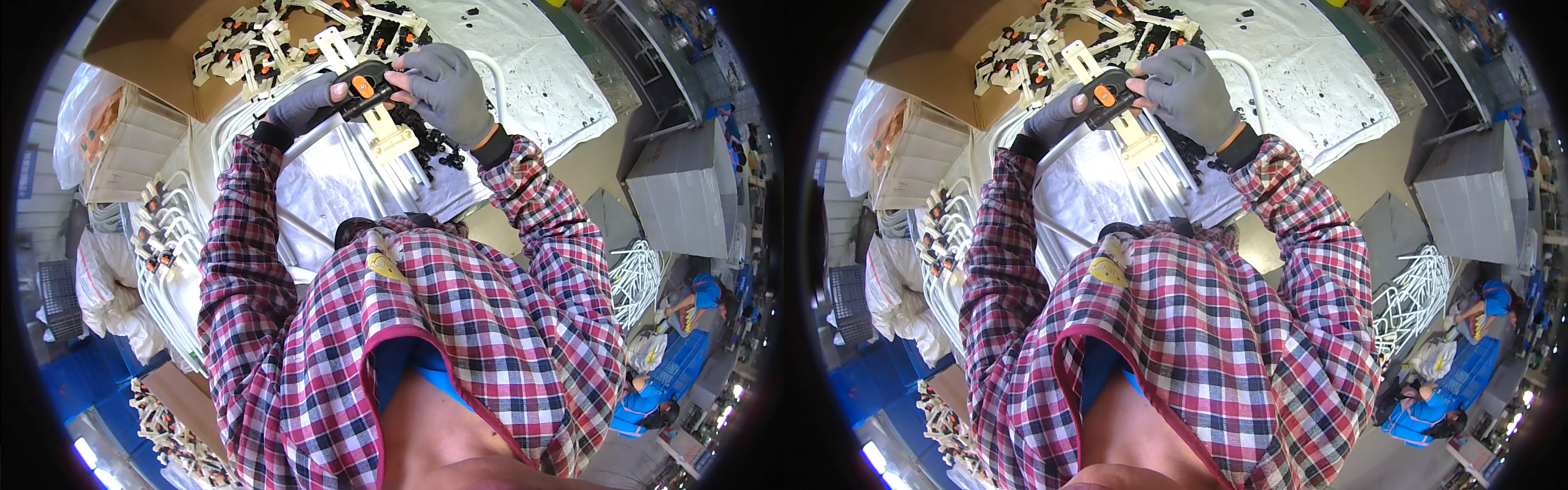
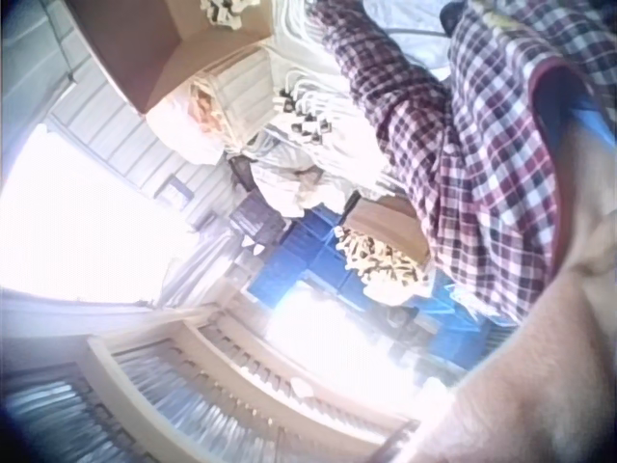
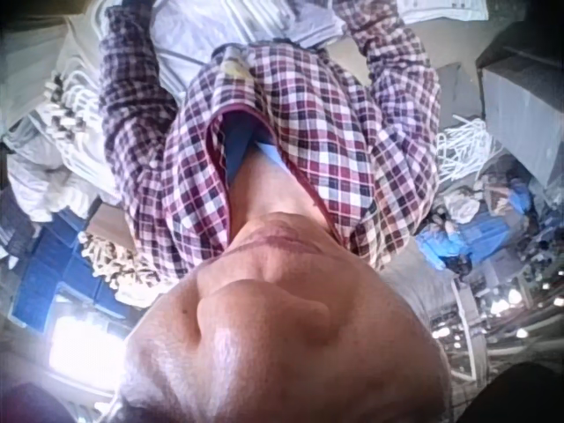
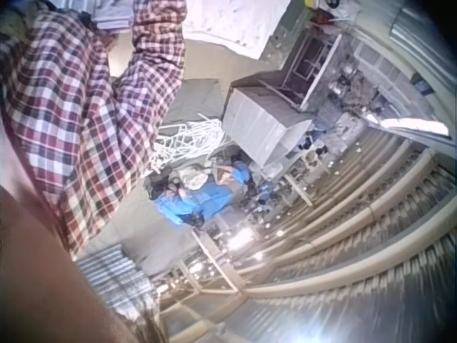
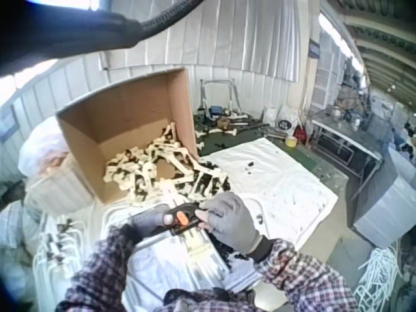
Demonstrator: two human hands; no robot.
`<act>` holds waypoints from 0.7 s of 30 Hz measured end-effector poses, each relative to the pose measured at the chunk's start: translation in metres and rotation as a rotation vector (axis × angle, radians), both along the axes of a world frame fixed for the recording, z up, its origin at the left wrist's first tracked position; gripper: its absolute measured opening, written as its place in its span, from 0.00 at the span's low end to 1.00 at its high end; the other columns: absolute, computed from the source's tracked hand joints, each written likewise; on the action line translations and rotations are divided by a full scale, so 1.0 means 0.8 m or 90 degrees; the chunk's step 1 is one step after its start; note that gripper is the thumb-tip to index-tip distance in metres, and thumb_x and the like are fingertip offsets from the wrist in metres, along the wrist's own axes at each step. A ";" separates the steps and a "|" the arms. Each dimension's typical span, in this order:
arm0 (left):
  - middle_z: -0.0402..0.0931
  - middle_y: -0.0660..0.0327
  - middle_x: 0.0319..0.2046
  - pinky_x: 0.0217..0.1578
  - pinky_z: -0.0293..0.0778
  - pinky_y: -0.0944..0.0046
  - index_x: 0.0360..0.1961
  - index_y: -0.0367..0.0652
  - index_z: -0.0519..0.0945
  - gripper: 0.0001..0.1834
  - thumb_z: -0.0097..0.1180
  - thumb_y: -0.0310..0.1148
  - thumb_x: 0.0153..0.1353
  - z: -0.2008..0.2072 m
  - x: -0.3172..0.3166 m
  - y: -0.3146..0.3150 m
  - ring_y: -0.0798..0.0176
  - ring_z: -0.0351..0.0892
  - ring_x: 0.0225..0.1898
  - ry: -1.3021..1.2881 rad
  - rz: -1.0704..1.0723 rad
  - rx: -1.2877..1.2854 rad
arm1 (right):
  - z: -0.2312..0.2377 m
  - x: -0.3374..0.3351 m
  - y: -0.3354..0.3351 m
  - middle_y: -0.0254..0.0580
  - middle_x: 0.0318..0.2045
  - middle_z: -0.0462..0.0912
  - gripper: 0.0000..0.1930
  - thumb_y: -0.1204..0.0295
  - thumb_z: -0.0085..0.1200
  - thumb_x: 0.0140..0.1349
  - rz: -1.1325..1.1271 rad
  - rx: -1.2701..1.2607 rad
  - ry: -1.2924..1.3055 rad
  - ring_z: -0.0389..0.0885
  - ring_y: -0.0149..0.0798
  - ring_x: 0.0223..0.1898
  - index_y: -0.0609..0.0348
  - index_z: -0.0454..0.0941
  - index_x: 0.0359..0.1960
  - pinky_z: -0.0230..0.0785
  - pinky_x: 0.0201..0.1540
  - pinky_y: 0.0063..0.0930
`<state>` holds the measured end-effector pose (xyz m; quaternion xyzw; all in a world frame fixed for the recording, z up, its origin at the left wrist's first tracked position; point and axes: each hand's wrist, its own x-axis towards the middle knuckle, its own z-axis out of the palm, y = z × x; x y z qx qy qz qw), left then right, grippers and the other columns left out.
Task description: The person repeatedly picks up white plastic hanger frames and small black and orange components from a table, attaches the components to the frames, and places the assembled hangers into a stack. The process is repeated continuously throughout the clip.
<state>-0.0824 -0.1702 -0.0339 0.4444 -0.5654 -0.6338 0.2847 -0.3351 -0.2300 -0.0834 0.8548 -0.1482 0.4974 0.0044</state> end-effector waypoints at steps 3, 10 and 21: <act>0.75 0.55 0.57 0.60 0.68 0.66 0.65 0.34 0.67 0.48 0.66 0.59 0.52 -0.010 -0.001 0.002 0.64 0.75 0.56 0.047 0.027 0.023 | -0.008 0.001 -0.004 0.29 0.46 0.82 0.13 0.61 0.65 0.55 0.012 -0.057 0.013 0.79 0.38 0.49 0.47 0.86 0.41 0.68 0.57 0.41; 0.72 0.54 0.60 0.64 0.62 0.63 0.69 0.37 0.62 0.49 0.67 0.50 0.50 -0.032 -0.006 -0.016 0.61 0.71 0.60 0.007 -0.051 0.056 | -0.016 -0.013 -0.013 0.38 0.32 0.85 0.17 0.56 0.64 0.56 0.021 0.221 0.036 0.82 0.42 0.39 0.50 0.84 0.42 0.71 0.45 0.37; 0.78 0.58 0.47 0.54 0.68 0.64 0.61 0.33 0.70 0.45 0.71 0.51 0.48 0.015 -0.036 0.005 0.63 0.74 0.49 -0.238 -0.036 -0.052 | 0.029 -0.020 -0.040 0.37 0.26 0.83 0.24 0.39 0.58 0.55 0.016 0.385 0.324 0.81 0.42 0.29 0.47 0.85 0.34 0.68 0.32 0.36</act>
